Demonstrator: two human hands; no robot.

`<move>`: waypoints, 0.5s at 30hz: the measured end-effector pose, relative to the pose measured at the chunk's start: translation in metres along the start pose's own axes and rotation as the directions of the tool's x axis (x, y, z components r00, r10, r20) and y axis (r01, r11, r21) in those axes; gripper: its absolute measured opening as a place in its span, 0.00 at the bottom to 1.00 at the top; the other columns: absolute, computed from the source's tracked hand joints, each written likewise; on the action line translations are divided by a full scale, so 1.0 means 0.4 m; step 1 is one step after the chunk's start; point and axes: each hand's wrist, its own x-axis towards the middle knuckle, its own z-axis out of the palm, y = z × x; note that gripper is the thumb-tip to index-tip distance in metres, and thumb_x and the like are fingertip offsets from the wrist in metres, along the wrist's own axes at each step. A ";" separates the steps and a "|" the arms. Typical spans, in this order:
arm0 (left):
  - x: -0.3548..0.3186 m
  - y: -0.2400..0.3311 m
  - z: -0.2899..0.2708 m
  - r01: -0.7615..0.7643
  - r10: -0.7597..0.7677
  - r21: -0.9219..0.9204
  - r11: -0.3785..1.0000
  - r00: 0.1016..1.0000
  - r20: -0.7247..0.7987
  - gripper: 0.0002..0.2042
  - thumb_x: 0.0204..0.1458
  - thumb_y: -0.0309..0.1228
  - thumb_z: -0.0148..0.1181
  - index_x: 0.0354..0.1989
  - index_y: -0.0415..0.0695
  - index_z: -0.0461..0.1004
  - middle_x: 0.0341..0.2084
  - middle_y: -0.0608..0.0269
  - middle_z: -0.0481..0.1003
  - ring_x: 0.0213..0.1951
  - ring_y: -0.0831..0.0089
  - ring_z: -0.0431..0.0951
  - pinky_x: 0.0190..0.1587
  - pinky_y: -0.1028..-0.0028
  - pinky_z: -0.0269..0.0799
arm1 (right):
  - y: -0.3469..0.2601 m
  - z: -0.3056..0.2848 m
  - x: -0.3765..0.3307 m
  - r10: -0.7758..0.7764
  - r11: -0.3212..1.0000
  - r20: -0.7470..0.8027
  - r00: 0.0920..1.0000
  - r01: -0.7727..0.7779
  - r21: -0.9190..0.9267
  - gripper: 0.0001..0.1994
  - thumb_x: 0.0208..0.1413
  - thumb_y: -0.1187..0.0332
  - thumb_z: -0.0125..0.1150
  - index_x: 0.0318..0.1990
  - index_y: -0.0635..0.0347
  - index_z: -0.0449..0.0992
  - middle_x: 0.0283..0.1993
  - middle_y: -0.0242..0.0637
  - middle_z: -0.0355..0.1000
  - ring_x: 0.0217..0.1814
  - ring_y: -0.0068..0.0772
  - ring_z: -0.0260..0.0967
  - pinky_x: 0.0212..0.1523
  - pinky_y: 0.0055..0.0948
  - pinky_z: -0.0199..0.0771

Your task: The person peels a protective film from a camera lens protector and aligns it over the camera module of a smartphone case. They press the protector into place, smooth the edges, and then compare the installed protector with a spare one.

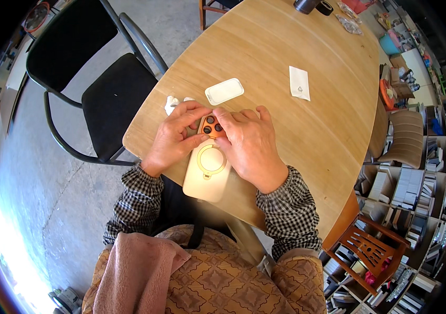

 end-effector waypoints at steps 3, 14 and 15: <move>0.001 -0.003 0.001 0.011 -0.011 -0.009 1.000 1.000 -0.003 0.24 0.42 0.26 0.67 0.52 0.46 0.73 0.48 0.60 0.68 0.38 0.69 0.75 0.41 0.73 0.75 | -0.001 -0.004 0.001 0.010 1.000 0.022 1.000 -0.010 0.007 0.24 0.41 0.70 0.67 0.49 0.59 0.71 0.34 0.37 0.75 0.39 0.40 0.70 0.49 0.46 0.61; 0.006 -0.008 -0.002 0.032 -0.032 -0.038 0.999 0.999 0.010 0.21 0.42 0.24 0.67 0.48 0.41 0.74 0.47 0.61 0.69 0.36 0.72 0.75 0.34 0.75 0.73 | -0.003 0.004 0.001 0.002 1.000 0.010 1.000 -0.002 -0.001 0.25 0.42 0.70 0.66 0.51 0.59 0.70 0.35 0.37 0.75 0.39 0.39 0.70 0.51 0.50 0.60; 0.006 -0.008 -0.002 0.041 -0.041 -0.044 0.998 0.999 0.012 0.21 0.42 0.24 0.67 0.48 0.41 0.74 0.47 0.61 0.69 0.35 0.72 0.75 0.34 0.75 0.74 | -0.002 0.004 0.001 0.004 1.000 0.012 1.000 -0.004 -0.003 0.25 0.42 0.70 0.66 0.51 0.59 0.70 0.35 0.37 0.76 0.39 0.39 0.70 0.51 0.51 0.60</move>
